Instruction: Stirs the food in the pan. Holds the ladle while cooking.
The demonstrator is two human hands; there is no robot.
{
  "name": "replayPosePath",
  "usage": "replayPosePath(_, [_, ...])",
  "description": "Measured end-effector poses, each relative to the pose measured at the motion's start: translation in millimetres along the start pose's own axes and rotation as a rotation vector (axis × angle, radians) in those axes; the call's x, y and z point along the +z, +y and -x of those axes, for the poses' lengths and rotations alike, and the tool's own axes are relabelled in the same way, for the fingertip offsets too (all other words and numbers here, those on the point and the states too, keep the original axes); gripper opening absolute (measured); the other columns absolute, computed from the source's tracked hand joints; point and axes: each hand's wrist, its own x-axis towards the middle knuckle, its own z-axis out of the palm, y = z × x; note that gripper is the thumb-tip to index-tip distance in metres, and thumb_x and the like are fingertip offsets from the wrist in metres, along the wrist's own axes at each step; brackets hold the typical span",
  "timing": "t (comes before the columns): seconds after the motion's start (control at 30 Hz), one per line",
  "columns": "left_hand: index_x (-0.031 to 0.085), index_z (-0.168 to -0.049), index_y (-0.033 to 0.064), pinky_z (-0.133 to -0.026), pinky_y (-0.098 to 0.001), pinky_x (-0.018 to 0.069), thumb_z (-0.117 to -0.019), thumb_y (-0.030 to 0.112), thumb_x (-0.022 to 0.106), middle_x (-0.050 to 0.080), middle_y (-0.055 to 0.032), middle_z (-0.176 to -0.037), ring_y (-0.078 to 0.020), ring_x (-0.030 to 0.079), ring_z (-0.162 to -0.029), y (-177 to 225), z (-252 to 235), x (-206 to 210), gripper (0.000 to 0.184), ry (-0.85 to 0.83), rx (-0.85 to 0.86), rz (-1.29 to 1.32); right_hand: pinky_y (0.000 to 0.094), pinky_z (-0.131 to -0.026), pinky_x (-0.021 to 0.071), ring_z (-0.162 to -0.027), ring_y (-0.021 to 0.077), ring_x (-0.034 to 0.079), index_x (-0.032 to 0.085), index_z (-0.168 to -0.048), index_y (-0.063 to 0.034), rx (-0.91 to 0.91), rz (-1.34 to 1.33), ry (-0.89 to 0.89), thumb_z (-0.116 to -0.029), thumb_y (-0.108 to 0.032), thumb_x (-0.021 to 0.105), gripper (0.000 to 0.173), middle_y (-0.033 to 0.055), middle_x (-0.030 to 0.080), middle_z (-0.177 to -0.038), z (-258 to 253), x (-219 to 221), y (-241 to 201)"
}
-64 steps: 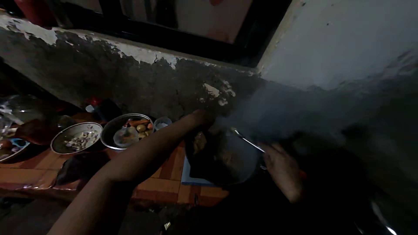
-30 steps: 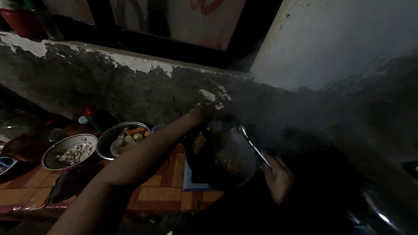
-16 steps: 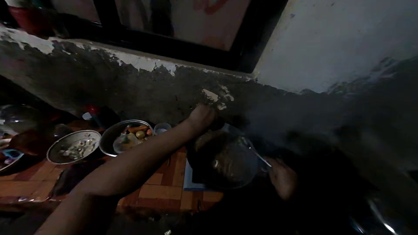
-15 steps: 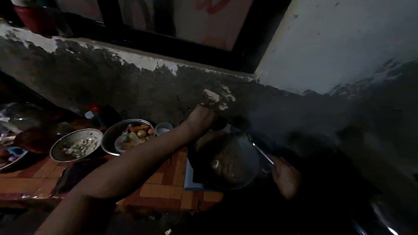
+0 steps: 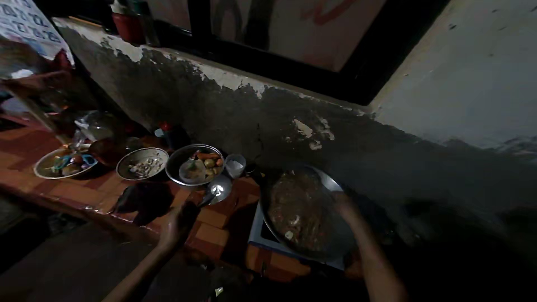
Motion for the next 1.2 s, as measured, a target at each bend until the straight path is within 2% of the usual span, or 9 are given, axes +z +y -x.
replayPosePath(0.07, [0.065, -0.115, -0.0059, -0.079, -0.0548, 0.0550, -0.1021, 0.016, 0.063, 0.070, -0.0216, -0.096, -0.0338, 0.068, -0.084, -20, 10, -2, 0.026, -0.098, -0.181, -0.095, 0.0561, -0.114, 0.0396, -0.134, 0.0410, 0.055, 0.058, -0.141, 0.0012, -0.089, 0.047, -0.026, -0.1073, -0.012, 0.051, 0.037, 0.0275, 0.058, -0.141, -7, -4, -11])
replayPosePath(0.17, [0.063, -0.126, -0.0015, -0.091, -0.0618, 0.0524, -0.1035, 0.018, 0.061, 0.070, -0.0234, -0.111, -0.0403, 0.069, -0.102, -40, 11, 13, 0.029, -0.259, -0.365, -0.174, 0.0595, -0.110, 0.0421, -0.130, 0.0413, 0.057, 0.059, -0.142, -0.0066, -0.179, 0.198, -0.051, -0.1067, -0.013, 0.052, 0.037, 0.0244, 0.062, -0.138, 5, -15, -37])
replayPosePath(0.37, [0.057, -0.134, -0.0022, -0.093, -0.0594, 0.0528, -0.1030, 0.011, 0.059, 0.068, -0.0260, -0.115, -0.0416, 0.068, -0.105, -45, -7, 55, 0.034, -0.315, -0.442, -0.125, 0.0588, -0.102, 0.0479, -0.122, 0.0468, 0.061, 0.050, -0.151, -0.0075, -0.315, 0.529, -0.033, -0.1100, -0.010, 0.042, 0.042, 0.0286, 0.060, -0.134, 59, -15, -72])
replayPosePath(0.43, [0.056, -0.136, -0.0023, -0.095, -0.0595, 0.0517, -0.1037, 0.013, 0.059, 0.067, -0.0266, -0.118, -0.0425, 0.067, -0.109, -34, -16, 63, 0.036, -0.333, -0.493, -0.141, 0.0584, -0.103, 0.0477, -0.122, 0.0478, 0.061, 0.044, -0.155, -0.0073, -0.303, 0.536, -0.033, -0.1092, -0.006, 0.041, 0.046, 0.0290, 0.058, -0.139, 69, -10, -72])
replayPosePath(0.57, [0.054, -0.140, 0.0004, -0.099, -0.0615, 0.0504, -0.1021, 0.019, 0.063, 0.066, -0.0278, -0.125, -0.0445, 0.065, -0.116, -27, -27, 75, 0.043, -0.346, -0.561, -0.186, 0.0563, -0.104, 0.0473, -0.126, 0.0434, 0.060, 0.050, -0.152, -0.0097, -0.214, 0.459, -0.007, -0.1088, -0.008, 0.042, 0.044, 0.0250, 0.059, -0.140, 66, -3, -70])
replayPosePath(0.77, [0.052, -0.142, 0.0023, -0.095, -0.0590, 0.0535, -0.1039, 0.023, 0.061, 0.065, -0.0261, -0.126, -0.0416, 0.067, -0.112, -28, -35, 85, 0.044, -0.339, -0.558, -0.265, 0.0569, -0.105, 0.0476, -0.125, 0.0444, 0.061, 0.049, -0.152, -0.0108, -0.247, 0.423, -0.023, -0.1073, -0.004, 0.043, 0.046, 0.0252, 0.059, -0.140, 66, 2, -63])
replayPosePath(0.97, [0.055, -0.141, 0.0031, -0.101, -0.0622, 0.0494, -0.1035, 0.020, 0.060, 0.062, -0.0271, -0.134, -0.0460, 0.061, -0.125, -30, -35, 86, 0.042, -0.347, -0.476, -0.379, 0.0572, -0.095, 0.0520, -0.114, 0.0459, 0.065, 0.050, -0.154, -0.0179, -0.426, 0.521, -0.017, -0.1053, 0.000, 0.045, 0.052, 0.0253, 0.060, -0.137, 96, -1, -46])
replayPosePath(1.1, [0.057, -0.140, 0.0034, -0.104, -0.0619, 0.0479, -0.1012, 0.015, 0.062, 0.055, -0.0265, -0.144, -0.0461, 0.056, -0.130, -34, -36, 87, 0.041, -0.365, -0.440, -0.423, 0.0576, -0.096, 0.0515, -0.114, 0.0456, 0.065, 0.057, -0.149, -0.0209, -0.576, 0.537, 0.058, -0.1005, 0.004, 0.052, 0.055, 0.0245, 0.066, -0.127, 109, -5, -10])
replayPosePath(1.2, [0.058, -0.141, 0.0037, -0.107, -0.0630, 0.0456, -0.1014, 0.014, 0.061, 0.048, -0.0275, -0.150, -0.0481, 0.051, -0.136, -38, -32, 86, 0.041, -0.318, -0.387, -0.407, 0.0615, -0.089, 0.0529, -0.104, 0.0466, 0.069, 0.065, -0.141, -0.0214, -0.673, 0.580, 0.189, -0.0908, 0.011, 0.062, 0.060, 0.0231, 0.071, -0.115, 113, -17, 26])
